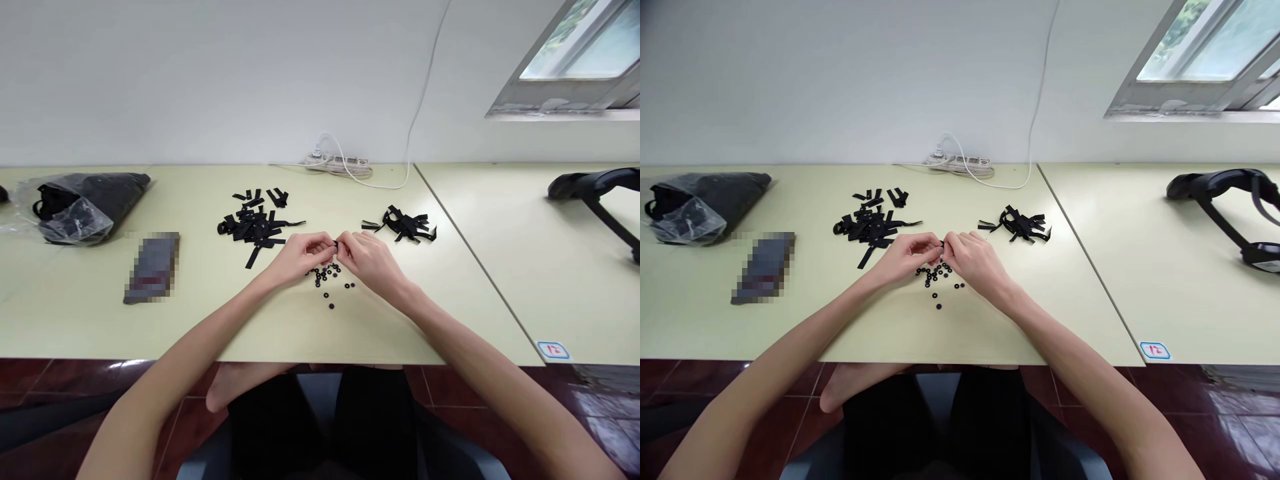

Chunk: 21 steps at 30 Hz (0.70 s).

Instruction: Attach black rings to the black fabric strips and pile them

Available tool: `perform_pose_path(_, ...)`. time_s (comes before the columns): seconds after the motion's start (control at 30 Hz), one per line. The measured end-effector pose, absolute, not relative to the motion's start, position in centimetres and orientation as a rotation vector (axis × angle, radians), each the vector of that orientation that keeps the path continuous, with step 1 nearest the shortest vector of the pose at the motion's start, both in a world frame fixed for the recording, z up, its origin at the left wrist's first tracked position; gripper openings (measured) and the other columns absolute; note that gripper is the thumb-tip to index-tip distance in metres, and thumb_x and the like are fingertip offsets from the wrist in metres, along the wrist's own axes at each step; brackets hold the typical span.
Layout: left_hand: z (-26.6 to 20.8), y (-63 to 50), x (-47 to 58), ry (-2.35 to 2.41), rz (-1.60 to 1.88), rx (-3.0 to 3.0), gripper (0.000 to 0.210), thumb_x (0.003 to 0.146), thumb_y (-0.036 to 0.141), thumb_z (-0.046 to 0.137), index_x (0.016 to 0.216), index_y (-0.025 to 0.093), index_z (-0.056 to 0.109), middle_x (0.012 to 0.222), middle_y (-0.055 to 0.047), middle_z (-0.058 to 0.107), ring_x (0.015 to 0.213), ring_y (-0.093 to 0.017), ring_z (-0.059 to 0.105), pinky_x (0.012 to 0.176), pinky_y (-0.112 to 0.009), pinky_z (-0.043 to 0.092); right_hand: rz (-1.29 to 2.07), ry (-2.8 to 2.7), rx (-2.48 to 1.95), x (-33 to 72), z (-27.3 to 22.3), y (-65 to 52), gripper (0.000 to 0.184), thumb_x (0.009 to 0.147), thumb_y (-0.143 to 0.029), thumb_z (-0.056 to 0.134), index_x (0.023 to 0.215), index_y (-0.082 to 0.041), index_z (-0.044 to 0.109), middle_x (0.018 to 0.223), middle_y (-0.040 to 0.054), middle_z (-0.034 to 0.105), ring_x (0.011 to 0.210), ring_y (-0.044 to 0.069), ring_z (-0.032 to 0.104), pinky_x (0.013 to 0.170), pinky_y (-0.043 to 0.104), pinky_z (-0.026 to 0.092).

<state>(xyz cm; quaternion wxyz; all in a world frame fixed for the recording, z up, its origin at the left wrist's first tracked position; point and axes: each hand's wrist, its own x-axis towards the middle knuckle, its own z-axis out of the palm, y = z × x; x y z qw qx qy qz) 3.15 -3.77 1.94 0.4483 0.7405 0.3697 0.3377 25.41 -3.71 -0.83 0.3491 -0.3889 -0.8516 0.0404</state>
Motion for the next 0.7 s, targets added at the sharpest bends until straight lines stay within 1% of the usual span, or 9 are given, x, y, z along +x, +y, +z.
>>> perform_pose_path(0.1,1.90,-3.77,3.11,0.909,0.825,1.811,0.024,0.106,0.041,0.071,0.091,0.023,0.076,0.080,-0.002,0.072,0.075,-0.017,0.066,0.075,-0.032,0.054,0.163,-2.179,-1.013,25.40,-1.03,-3.77,0.026,0.111,-0.017,0.050,0.088,-0.028,0.050,0.073,0.0012,0.064,0.065,0.020,0.051,0.074,0.039,0.045)
perform_pose_path(0.2,1.77,-3.70,3.00,0.884,0.817,1.772,0.023,0.105,0.040,0.072,0.091,0.022,0.076,0.081,-0.003,0.072,0.076,-0.017,0.066,0.077,-0.032,0.054,0.250,-2.139,-1.003,25.44,-1.15,-3.79,0.023,0.109,-0.019,0.055,0.088,-0.028,0.050,0.073,0.0002,0.062,0.065,0.019,0.052,0.070,0.036,0.043)
perform_pose_path(0.4,1.57,-3.60,2.89,0.846,0.795,1.725,0.027,0.106,0.042,0.074,0.089,0.021,0.075,0.082,-0.003,0.072,0.077,-0.017,0.066,0.080,-0.033,0.056,0.406,-2.097,-1.034,25.54,-0.94,-3.81,0.018,0.102,-0.019,0.058,0.087,-0.027,0.051,0.072,-0.0018,0.062,0.065,0.016,0.054,0.064,0.031,0.040)
perform_pose_path(0.6,1.36,-3.37,2.85,0.824,0.781,1.706,0.027,0.105,0.043,0.075,0.090,0.021,0.076,0.080,-0.003,0.070,0.077,-0.017,0.065,0.080,-0.034,0.054,0.497,-2.078,-1.059,25.62,-0.76,-3.72,0.020,0.097,-0.015,0.059,0.083,-0.027,0.050,0.067,-0.0049,0.055,0.062,0.015,0.047,0.064,0.030,0.040)
perform_pose_path(0.7,1.20,-3.31,2.81,0.832,0.770,1.715,0.027,0.106,0.042,0.075,0.089,0.020,0.075,0.080,-0.003,0.069,0.078,-0.017,0.065,0.080,-0.033,0.053,0.566,-2.071,-1.078,25.68,-0.63,-3.68,0.020,0.095,-0.016,0.060,0.081,-0.027,0.050,0.065,-0.0052,0.056,0.060,0.014,0.044,0.063,0.030,0.038)
